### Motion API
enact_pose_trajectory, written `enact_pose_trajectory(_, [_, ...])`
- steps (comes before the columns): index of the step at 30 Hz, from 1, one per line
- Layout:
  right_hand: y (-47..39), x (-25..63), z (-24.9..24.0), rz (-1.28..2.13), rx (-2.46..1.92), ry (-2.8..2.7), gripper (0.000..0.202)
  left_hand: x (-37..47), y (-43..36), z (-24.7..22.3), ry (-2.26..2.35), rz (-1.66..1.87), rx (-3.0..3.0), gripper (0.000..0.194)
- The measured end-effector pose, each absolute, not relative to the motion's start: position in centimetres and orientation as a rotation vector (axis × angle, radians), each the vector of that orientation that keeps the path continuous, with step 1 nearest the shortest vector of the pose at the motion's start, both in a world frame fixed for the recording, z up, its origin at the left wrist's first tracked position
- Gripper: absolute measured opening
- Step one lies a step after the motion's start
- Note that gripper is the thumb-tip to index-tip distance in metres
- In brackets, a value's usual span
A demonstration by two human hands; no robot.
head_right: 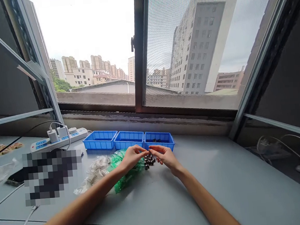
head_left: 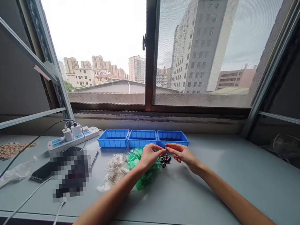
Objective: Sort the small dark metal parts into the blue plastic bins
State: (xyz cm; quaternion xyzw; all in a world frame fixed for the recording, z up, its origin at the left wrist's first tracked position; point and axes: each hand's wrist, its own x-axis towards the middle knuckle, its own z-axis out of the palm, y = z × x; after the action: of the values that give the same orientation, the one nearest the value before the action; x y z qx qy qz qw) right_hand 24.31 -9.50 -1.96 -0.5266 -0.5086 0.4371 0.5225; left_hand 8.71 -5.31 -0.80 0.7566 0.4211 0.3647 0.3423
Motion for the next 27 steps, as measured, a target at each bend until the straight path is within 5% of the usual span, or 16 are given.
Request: enact_pose_trajectory(27, [-8.5,25.0,-3.1,0.980,-1.271,-1.140,0.042,8.5,-5.6,-0.4,1.046,0.848,1.711,0.060])
